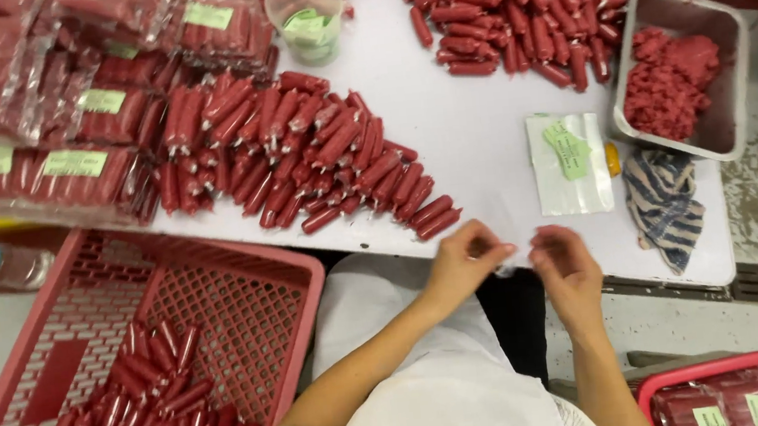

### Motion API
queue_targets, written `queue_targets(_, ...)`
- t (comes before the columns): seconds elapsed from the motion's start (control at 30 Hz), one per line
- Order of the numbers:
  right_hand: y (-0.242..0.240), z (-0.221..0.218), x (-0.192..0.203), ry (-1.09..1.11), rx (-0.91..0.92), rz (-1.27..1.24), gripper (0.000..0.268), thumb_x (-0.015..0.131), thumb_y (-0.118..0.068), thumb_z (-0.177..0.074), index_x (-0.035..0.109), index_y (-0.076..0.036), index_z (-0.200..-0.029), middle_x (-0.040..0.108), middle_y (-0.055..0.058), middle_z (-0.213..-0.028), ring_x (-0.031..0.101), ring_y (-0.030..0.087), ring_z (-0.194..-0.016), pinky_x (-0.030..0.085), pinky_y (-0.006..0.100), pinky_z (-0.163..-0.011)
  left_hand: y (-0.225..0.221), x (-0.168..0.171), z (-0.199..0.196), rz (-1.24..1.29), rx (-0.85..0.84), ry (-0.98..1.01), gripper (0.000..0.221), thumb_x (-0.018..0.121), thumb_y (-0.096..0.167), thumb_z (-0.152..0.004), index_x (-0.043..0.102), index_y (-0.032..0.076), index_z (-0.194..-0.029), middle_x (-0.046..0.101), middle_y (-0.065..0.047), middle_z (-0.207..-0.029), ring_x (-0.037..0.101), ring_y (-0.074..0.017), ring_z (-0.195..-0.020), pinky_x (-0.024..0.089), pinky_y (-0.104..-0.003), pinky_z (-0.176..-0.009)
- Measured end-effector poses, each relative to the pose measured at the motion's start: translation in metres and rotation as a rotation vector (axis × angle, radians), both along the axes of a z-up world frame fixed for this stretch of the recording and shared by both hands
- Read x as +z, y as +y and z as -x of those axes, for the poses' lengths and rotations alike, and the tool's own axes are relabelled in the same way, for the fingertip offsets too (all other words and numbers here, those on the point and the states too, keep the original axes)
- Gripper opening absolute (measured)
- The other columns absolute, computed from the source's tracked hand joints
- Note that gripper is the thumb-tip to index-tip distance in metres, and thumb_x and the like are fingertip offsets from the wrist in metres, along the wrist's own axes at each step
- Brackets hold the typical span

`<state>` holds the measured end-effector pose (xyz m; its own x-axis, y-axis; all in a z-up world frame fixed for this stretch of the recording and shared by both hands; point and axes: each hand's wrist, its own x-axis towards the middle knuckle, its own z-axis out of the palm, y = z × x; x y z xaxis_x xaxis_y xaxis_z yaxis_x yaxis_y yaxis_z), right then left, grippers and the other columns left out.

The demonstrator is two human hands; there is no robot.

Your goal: Manually packaging small red sausages into plastic bags on a production table.

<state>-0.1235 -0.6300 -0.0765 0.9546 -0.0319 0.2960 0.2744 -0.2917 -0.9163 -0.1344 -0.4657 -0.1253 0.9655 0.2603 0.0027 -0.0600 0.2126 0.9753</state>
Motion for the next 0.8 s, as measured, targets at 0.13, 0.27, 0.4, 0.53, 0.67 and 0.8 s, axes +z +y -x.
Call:
queue_targets(0.13, -0.008, 0.007, -0.013, 0.231, 0.284, -0.127, 0.023, 0.078, -0.003, -0.088, 0.07, 0.002, -0.109, 0.072, 0.016, -0.095, 0.067, 0.021, -0.083, 0.059, 0.039, -0.078, -0.018, 0.016, 0.015, -0.011, -0.066, -0.027, 0.018, 0.082, 0.012, -0.085, 0.065, 0.008, -0.088, 0.067, -0.003, -0.072, 0.061, -0.0068, -0.061, 0.051, -0.023, -0.057)
queue_targets(0.27, -0.019, -0.029, -0.071, 0.322, 0.384, -0.419, 0.005, 0.068, 0.005, -0.093, 0.066, 0.003, -0.096, 0.061, 0.017, -0.075, 0.063, 0.025, -0.06, 0.059, 0.037, -0.058, 0.025, 0.057, 0.037, -0.433, 0.295, -0.378, 0.019, 0.078, 0.003, -0.076, 0.061, 0.012, -0.079, 0.057, -0.003, -0.072, 0.064, -0.0245, -0.066, 0.052, -0.033, -0.062)
queue_targets(0.4, 0.034, -0.035, -0.036, 0.317, 0.352, 0.017, 0.016, 0.069, -0.004, -0.099, 0.07, 0.001, -0.114, 0.071, 0.019, -0.091, 0.068, 0.023, -0.075, 0.06, 0.037, -0.067, 0.093, 0.118, 0.084, -0.819, 0.602, -0.553, 0.019, 0.07, -0.006, -0.077, 0.057, 0.008, -0.072, 0.056, -0.006, -0.081, 0.06, -0.0275, -0.072, 0.054, -0.035, -0.068)
queue_targets(0.53, 0.07, -0.05, -0.032, -0.377, 0.598, 0.722, 0.021, 0.066, -0.001, -0.091, 0.07, -0.007, -0.111, 0.068, 0.01, -0.107, 0.065, 0.03, -0.103, 0.056, 0.038, -0.076, 0.116, 0.117, 0.119, -1.435, 0.747, -0.44, 0.004, 0.062, 0.005, -0.088, 0.064, 0.007, -0.085, 0.061, -0.01, -0.089, 0.059, -0.0282, -0.072, 0.048, -0.037, -0.061)
queue_targets(0.67, 0.087, -0.061, -0.075, -0.786, 0.55, 1.142, 0.028, 0.057, -0.013, -0.095, 0.064, -0.018, -0.122, 0.06, 0.001, -0.11, 0.058, 0.024, -0.11, 0.046, 0.037, -0.081, 0.112, 0.06, 0.131, -1.625, 0.463, -0.001, 0.017, 0.068, 0.008, -0.075, 0.062, 0.009, -0.091, 0.053, -0.008, -0.085, 0.054, -0.0276, -0.071, 0.043, -0.038, -0.061)
queue_targets(0.8, 0.072, -0.074, -0.099, -0.861, 0.5, 1.139, 0.014, 0.061, -0.013, -0.092, 0.063, -0.016, -0.106, 0.052, 0.005, -0.094, 0.057, 0.03, -0.097, 0.043, 0.041, -0.073, 0.104, 0.025, 0.131, -1.324, 0.049, 0.251, 0.017, 0.067, 0.002, -0.081, 0.069, 0.004, -0.098, 0.063, -0.013, -0.088, 0.068, -0.0352, -0.075, 0.055, -0.043, -0.06)
